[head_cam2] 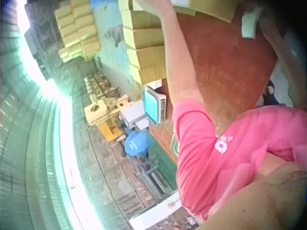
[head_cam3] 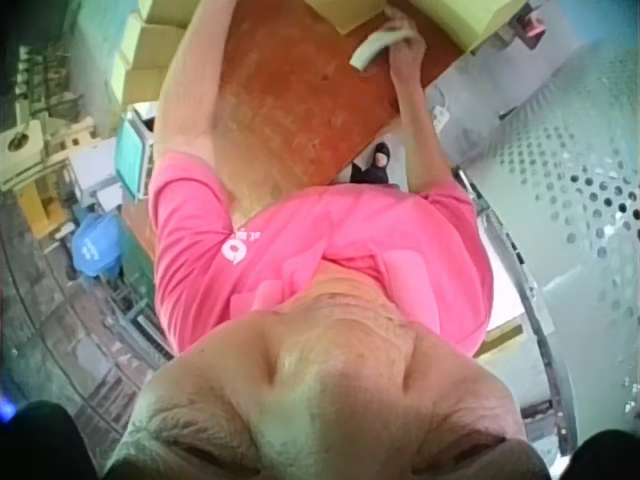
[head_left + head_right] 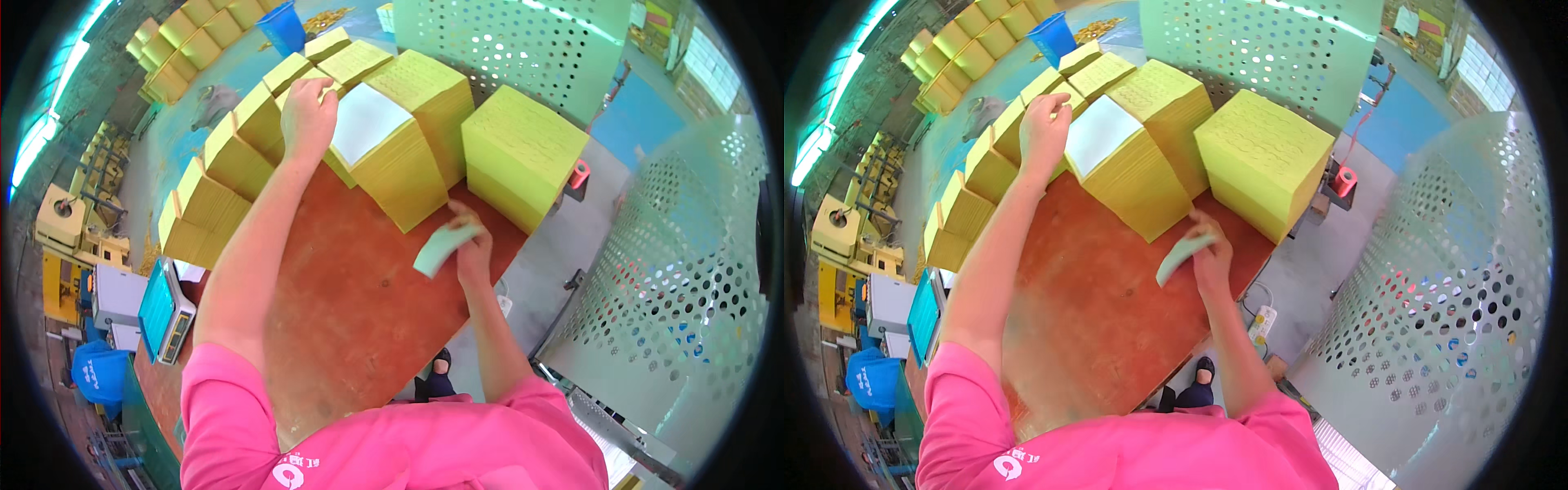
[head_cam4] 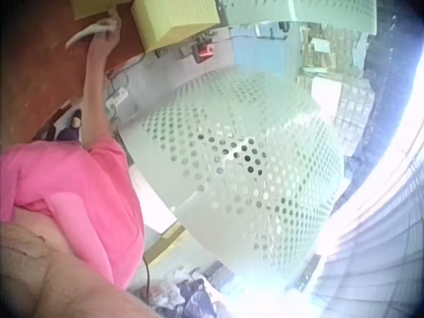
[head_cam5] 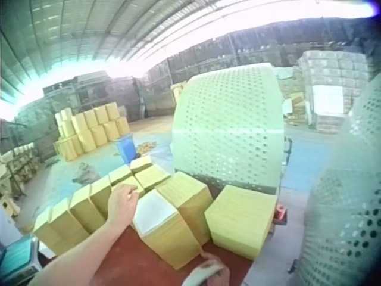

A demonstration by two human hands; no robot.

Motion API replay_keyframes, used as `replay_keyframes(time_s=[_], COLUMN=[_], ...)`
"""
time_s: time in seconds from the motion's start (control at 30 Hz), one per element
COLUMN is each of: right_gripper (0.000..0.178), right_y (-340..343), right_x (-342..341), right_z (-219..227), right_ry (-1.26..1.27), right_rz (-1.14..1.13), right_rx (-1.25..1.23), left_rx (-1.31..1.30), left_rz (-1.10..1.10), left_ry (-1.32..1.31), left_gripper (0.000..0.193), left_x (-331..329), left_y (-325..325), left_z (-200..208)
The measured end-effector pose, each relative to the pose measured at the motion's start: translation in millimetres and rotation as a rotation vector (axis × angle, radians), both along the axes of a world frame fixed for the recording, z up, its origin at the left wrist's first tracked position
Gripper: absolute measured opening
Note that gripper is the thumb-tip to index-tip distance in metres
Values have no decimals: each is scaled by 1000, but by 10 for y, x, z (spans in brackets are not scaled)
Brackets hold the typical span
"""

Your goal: Stacking yellow paper, adding a white cover sheet, and using an automatic strapping machine to bundle stacks with a ribbon.

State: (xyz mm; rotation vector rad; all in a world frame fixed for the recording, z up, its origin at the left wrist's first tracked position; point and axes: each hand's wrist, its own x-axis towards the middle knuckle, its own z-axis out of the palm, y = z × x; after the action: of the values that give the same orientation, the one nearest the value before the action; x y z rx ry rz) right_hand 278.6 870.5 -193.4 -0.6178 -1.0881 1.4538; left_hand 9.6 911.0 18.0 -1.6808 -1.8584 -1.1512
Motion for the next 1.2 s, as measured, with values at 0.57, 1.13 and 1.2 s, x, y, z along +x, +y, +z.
replay_keyframes(time_s=[0.57, 1.13, 1.2], right_gripper=[39, 38, 37], right_y=[-253, -3281, -3479], right_x=[-145, 1156, 1067], right_z=[-85, -277, -114], right_ry=[-405, 242, 242], right_rz=[-111, 540, 483], right_rx=[29, -788, -815], left_rx=[-351, -475, -445], left_rz=[-195, -575, -589], left_ry=[72, 87, 86], left_gripper=[23, 36, 37], left_x=[399, 1517, 1508], left_y=[-335, -3837, -4077], left_z=[-337, -20, -74])
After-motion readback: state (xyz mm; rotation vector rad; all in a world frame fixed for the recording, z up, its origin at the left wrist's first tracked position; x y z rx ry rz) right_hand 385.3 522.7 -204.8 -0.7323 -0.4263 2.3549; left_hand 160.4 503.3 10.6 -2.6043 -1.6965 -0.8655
